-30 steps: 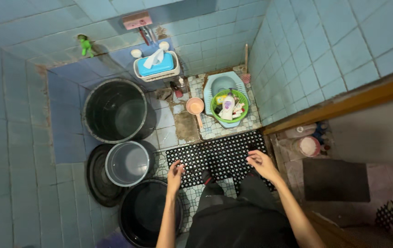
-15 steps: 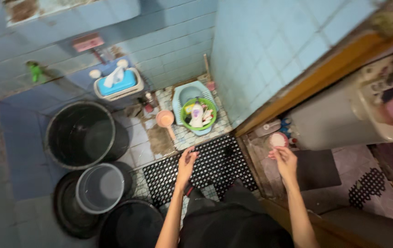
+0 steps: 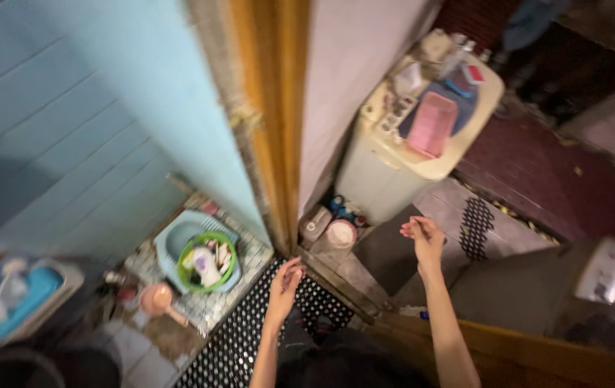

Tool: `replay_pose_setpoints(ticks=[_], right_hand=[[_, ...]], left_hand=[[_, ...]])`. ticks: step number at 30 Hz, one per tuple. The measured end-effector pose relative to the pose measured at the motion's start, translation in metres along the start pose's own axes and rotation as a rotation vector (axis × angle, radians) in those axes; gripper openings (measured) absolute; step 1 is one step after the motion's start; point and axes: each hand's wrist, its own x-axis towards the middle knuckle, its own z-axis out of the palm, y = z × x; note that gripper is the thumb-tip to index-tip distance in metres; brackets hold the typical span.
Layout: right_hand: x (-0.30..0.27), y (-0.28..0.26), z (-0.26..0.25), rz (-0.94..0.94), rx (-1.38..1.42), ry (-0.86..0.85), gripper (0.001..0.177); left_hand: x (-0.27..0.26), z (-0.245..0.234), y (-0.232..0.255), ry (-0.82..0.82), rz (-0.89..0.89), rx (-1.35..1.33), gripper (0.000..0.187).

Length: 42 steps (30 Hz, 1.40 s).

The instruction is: The person sits on the floor and washes various bathroom items, including a pink plastic tray, a pink cup, toothbrushes, and several bottles of toiletries. They use a pink cup to scoop water from a large black bucket and rinse each item before placing them in a green basket or on a nearby surface.

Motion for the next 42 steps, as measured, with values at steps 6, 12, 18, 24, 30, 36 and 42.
replay_pose_setpoints(ticks=[6, 12, 18, 24, 30, 36, 42], right_hand=[[-0.001, 0.012, -0.049, -0.022, 0.04, 0.188, 0.015], [0.02, 0.021, -0.086, 0.055, 0.089, 0.32, 0.016], [0.142, 0.022, -0.109, -0.009, 0.138, 0.357, 0.025], [0.327, 0.048, -0.144, -0.166, -0.057, 0.16, 0.029], [0.511, 0.1, -0.161, -0.094, -0.229, 0.011, 0.051], [0.658, 0.163, -0.151, -0.171, -0.579, -0.098, 0.075], [0.743, 0.205, -0.122, -0.182, -0.656, -0.027, 0.091]], left_hand=[[0.047, 0.032, 0.0, -0.195, -0.093, 0.094, 0.032], [0.097, 0.061, 0.007, -0.285, -0.104, 0.204, 0.034], [0.16, 0.119, 0.014, -0.286, -0.065, 0.104, 0.041], [0.248, 0.204, 0.002, -0.157, 0.017, 0.051, 0.043], [0.33, 0.3, 0.0, 0.028, 0.061, -0.009, 0.041], [0.383, 0.359, 0.0, 0.079, 0.038, -0.016, 0.038], [0.394, 0.365, 0.001, 0.244, -0.112, 0.062, 0.038]])
